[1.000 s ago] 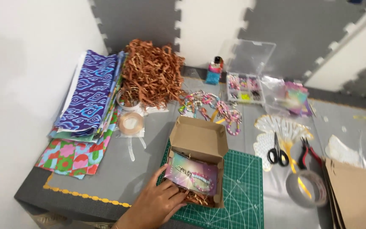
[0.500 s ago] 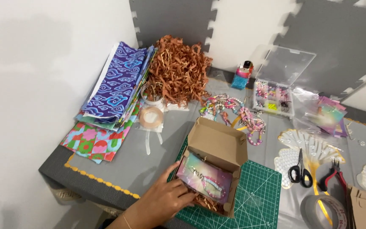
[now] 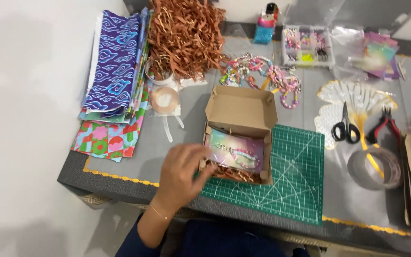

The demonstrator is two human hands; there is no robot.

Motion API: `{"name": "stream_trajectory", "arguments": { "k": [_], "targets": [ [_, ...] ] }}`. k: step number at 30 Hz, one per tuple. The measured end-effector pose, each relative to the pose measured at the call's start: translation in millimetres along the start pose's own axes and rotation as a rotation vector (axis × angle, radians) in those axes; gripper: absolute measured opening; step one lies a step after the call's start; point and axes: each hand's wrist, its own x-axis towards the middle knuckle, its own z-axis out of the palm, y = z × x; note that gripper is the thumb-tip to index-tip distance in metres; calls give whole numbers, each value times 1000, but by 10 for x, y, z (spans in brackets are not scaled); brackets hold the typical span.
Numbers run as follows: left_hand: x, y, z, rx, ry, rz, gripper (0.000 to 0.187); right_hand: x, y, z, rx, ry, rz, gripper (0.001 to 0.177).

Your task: Assembling a small cardboard box, filling it with decorative shredded paper, placing a small item inside, and preparing wrapping paper.

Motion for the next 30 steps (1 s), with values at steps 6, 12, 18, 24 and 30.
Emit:
{"name": "stream_trajectory", "arguments": {
  "k": [6,12,18,24,30],
  "targets": [
    [-59,-83,85,161,-61,-133,26,-753,-1471,1161,-141,-484,-33,54],
    [-32,-19,82,202,-209,-198,41,-818,-1684,1404,-100,-517,-77,74],
    [42,-24,75,158,-315,-235,48,-758,-1529,1440,-26,-572,-13,75],
    [286,35,-161,-19,-394,-344,43,-582,-1342,1523,110,-566,7,77],
    [524,-717,122,-368,-420,-687,50,-250,-1104,1667,506,-452,142,73]
  ]
}}
